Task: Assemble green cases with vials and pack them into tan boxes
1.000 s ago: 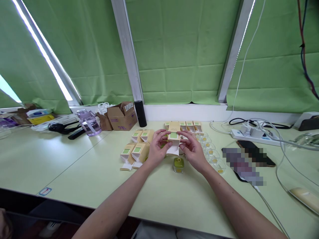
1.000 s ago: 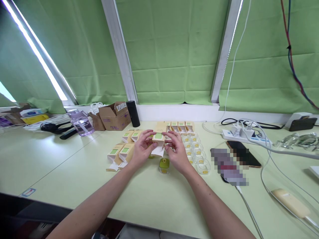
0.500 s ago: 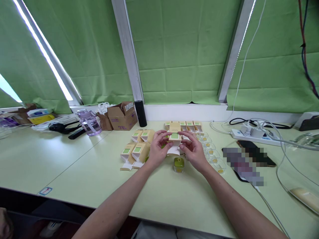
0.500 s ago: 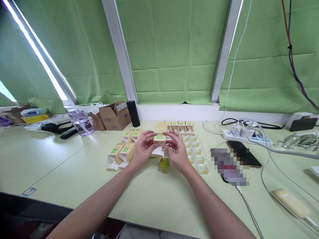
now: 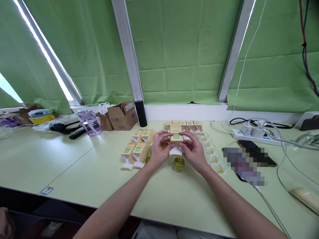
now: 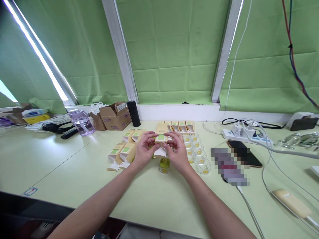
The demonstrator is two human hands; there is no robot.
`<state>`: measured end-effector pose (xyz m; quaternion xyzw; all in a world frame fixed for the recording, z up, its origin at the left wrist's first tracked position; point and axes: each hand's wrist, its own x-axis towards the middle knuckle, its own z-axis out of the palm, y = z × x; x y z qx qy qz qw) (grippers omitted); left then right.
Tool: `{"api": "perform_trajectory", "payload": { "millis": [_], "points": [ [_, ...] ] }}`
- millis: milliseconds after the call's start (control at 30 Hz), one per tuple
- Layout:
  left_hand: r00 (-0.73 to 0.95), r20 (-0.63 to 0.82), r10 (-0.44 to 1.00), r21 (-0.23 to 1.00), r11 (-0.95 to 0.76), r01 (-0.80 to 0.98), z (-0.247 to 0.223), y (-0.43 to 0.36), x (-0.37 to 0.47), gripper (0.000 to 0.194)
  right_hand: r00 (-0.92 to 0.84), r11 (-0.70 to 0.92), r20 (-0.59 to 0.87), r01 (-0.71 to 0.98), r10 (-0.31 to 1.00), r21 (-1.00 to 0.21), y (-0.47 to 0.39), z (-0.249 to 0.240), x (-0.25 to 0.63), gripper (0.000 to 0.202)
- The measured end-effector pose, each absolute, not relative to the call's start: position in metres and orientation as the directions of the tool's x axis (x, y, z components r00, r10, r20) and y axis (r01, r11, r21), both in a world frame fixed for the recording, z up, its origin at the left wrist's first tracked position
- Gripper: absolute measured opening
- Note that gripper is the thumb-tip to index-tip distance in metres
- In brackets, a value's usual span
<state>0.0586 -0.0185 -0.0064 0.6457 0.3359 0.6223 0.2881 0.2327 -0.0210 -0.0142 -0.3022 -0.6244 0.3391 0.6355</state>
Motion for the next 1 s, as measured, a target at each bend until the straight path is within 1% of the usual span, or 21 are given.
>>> {"api": "perform_trajectory", "payload": {
  "millis": [267, 333, 400, 467, 567, 667, 733, 800, 1000],
  "points": [
    [0.013, 0.615, 0.789, 0.781, -0.611, 0.124, -0.005, -0.021, 0.059, 0.037, 0.018, 0.573, 0.573, -0.052, 0.819, -0.818, -0.022, -0.012, 0.231, 0.029],
    [0.038, 0.614, 0.789, 0.777, -0.612, 0.145, -0.003, -0.024, 0.057, 0.041, 0.014, 0.553, 0.554, -0.059, 0.833, -0.831, -0.022, -0.011, 0.232, 0.03],
    [0.096, 0.609, 0.787, 0.773, -0.616, 0.152, -0.001, -0.027, 0.055, 0.046, 0.019, 0.532, 0.532, -0.086, 0.846, -0.842, -0.022, -0.01, 0.232, 0.032],
    [0.179, 0.6, 0.78, 0.77, -0.624, 0.136, 0.0, -0.029, 0.051, 0.053, 0.035, 0.515, 0.515, -0.128, 0.856, -0.847, -0.022, -0.009, 0.233, 0.034],
    [0.289, 0.587, 0.756, 0.766, -0.634, 0.106, -0.001, -0.029, 0.047, 0.072, 0.061, 0.507, 0.504, -0.166, 0.861, -0.846, -0.02, -0.009, 0.234, 0.035],
    [0.362, 0.567, 0.74, 0.761, -0.638, 0.114, -0.001, -0.027, 0.046, 0.093, 0.077, 0.507, 0.502, -0.168, 0.862, -0.845, -0.019, -0.01, 0.235, 0.035],
    [0.381, 0.559, 0.737, 0.757, -0.641, 0.129, -0.002, -0.027, 0.047, 0.1, 0.079, 0.501, 0.495, -0.168, 0.865, -0.849, -0.018, -0.011, 0.235, 0.036],
    [0.376, 0.56, 0.739, 0.754, -0.642, 0.139, -0.002, -0.027, 0.048, 0.1, 0.077, 0.497, 0.491, -0.169, 0.867, -0.851, -0.017, -0.012, 0.235, 0.036],
    [0.324, 0.582, 0.746, 0.756, -0.643, 0.122, -0.003, -0.028, 0.051, 0.085, 0.083, 0.507, 0.5, -0.162, 0.862, -0.847, -0.019, -0.011, 0.233, 0.036]
  ]
}}
